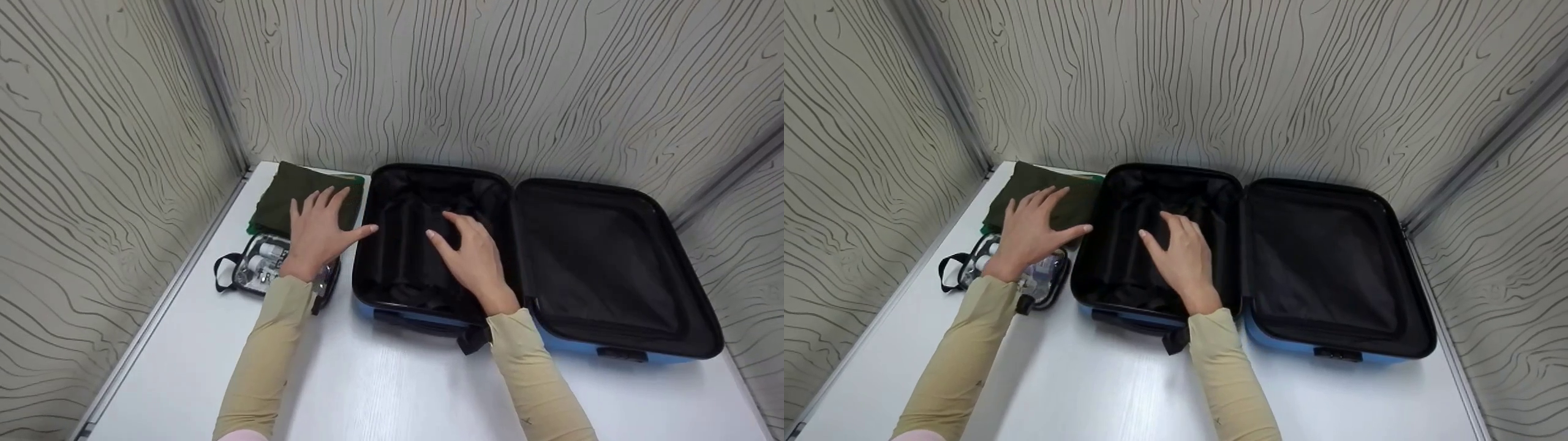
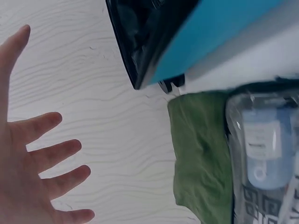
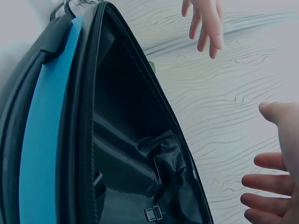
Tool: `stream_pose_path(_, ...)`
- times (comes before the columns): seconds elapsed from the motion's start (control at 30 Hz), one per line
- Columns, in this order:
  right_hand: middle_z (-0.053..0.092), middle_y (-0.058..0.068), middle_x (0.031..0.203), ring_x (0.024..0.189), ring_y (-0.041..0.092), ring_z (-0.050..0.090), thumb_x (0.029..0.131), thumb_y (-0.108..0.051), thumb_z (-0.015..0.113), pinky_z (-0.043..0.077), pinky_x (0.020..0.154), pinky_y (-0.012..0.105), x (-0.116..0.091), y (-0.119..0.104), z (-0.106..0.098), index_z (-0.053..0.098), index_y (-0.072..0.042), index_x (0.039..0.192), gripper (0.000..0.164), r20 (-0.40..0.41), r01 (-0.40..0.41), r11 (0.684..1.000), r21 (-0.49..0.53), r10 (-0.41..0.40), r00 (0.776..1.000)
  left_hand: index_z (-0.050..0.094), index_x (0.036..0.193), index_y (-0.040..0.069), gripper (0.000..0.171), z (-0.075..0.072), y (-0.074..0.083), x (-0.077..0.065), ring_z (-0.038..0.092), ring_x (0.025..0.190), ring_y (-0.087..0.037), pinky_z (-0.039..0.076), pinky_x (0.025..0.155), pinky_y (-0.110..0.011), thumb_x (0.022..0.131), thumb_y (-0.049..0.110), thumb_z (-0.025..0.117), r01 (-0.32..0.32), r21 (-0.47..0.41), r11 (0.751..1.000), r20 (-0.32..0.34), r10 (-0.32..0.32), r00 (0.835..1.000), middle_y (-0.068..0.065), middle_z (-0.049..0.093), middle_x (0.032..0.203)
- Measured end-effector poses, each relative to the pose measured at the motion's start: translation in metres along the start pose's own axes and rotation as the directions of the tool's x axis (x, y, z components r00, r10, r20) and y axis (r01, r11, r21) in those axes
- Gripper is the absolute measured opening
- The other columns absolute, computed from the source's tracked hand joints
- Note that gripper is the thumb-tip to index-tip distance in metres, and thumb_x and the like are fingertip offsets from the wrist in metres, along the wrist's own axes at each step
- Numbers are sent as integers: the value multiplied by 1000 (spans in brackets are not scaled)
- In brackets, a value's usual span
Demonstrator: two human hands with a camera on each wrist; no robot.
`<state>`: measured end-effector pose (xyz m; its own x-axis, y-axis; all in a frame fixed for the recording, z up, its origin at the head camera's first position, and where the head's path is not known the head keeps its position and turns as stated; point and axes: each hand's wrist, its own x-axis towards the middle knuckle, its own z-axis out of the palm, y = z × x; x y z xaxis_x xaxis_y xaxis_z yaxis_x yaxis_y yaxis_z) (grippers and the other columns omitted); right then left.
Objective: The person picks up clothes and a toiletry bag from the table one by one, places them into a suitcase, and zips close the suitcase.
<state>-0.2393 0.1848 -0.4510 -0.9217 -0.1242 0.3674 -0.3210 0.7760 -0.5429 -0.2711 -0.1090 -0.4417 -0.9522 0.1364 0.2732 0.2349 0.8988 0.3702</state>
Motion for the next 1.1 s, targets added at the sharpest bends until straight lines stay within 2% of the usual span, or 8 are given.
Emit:
stream_pose_path(0.37,56,9,143,132,29,51,98,-53,62,40,107,47,-10,-16,18,57,-11,145,63,31,-23,998,62,21,999,42,157,19,102,-3,-25,-9,35,141,-41,15,114,-67,80,85,56,64,14,998,27,-64,998,-16,40,157)
stream_pose_path(0.73,56,5,142,131,26,51,97,-50,66,41,106,45,-18,-33,33,57,-13,145,61,63,-8,991,135,-1,998,45,155,16,100,-11,-40,-13,36,141,-42,13,114,-68,81,83,57,101,2,995,27,-101,994,-17,42,156)
stream_pose_path(1.1,53,8,145,135,27,48,98,-46,67,39,108,45,-24,-45,53,54,-8,146,63,102,17,978,206,-39,994,43,155,13,102,-20,-63,-20,34,141,-45,12,112,-71,82,82,57,162,-33,986,41,-161,986,-20,40,156)
